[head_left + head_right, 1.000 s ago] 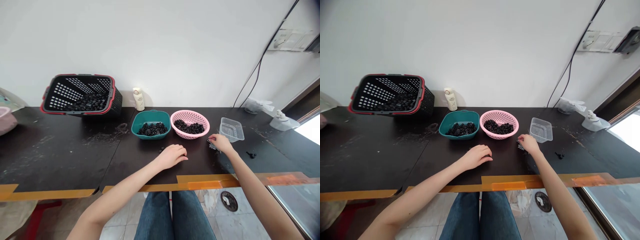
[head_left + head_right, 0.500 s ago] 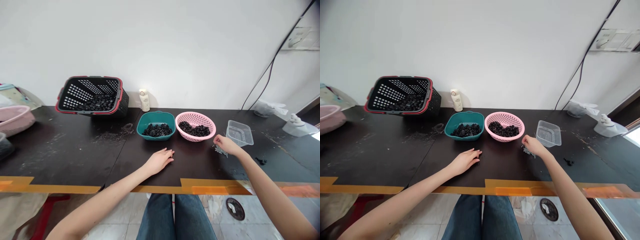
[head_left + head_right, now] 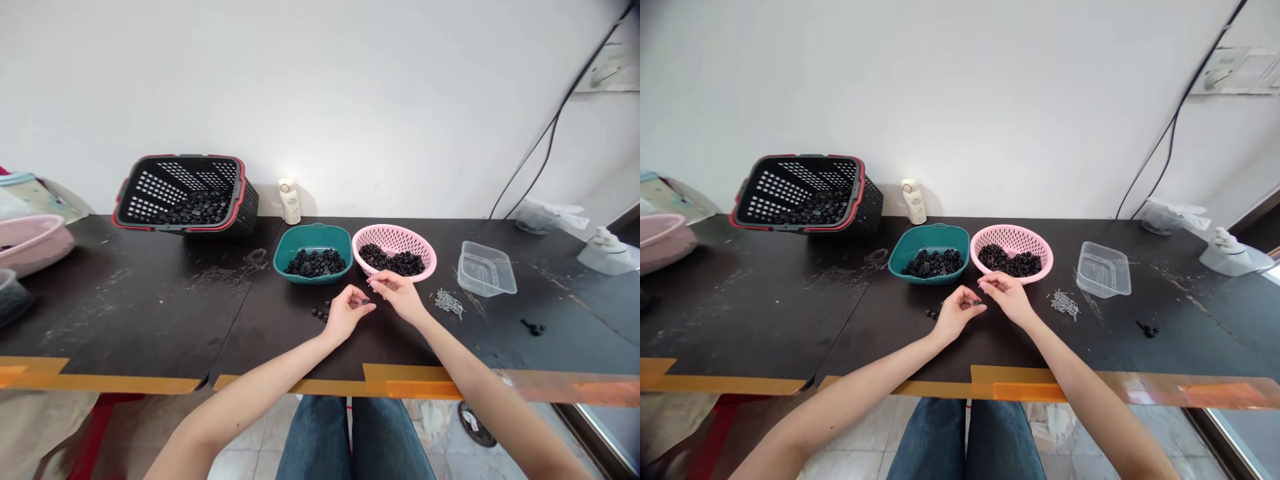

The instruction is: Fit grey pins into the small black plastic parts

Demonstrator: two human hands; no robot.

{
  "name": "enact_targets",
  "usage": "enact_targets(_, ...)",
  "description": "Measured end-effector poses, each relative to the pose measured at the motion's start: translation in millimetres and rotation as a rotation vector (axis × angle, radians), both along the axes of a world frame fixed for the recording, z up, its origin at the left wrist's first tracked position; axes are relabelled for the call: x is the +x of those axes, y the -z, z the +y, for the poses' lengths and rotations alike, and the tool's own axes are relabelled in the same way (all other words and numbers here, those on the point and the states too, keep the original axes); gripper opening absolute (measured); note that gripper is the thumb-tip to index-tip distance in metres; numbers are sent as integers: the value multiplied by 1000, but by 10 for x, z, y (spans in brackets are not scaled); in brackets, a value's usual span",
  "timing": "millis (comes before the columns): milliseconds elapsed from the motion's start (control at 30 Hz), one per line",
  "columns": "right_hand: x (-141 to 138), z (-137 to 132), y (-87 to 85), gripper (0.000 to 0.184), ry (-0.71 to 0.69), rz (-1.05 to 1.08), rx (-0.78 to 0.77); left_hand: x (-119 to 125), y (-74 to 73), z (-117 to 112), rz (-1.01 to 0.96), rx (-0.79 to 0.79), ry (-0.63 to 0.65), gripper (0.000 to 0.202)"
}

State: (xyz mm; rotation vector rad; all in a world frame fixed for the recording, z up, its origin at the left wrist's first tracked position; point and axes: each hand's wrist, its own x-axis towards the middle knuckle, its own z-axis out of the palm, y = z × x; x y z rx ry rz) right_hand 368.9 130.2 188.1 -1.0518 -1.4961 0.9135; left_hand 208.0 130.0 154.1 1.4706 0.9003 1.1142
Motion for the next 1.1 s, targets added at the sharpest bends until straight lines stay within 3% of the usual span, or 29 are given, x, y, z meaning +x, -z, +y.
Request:
enact_targets(100,-14,-31,138,19,-64,-67,15,-31,74,2,54,22,-32,28)
enact_targets(200,-31,-66,162,18,-129,-142,24,-69,89,1,94,10,-49,27)
enact_targets(467,-83,-73,155,15,-77,-254,54,-132,-14,-3,196,54,-106,24)
enact_targets(667,-107,-110,179,14,-59,-299,104,-140,1,-20,261,116,-75,18)
enact_targets(867,-80,-136,121,15,-57,-442,230,-134,33,-5,180,43,-76,38)
enact_targets(1100,-26,-107,123,12,14,-195,103,-125,-23,-30,-82,-67,56,35)
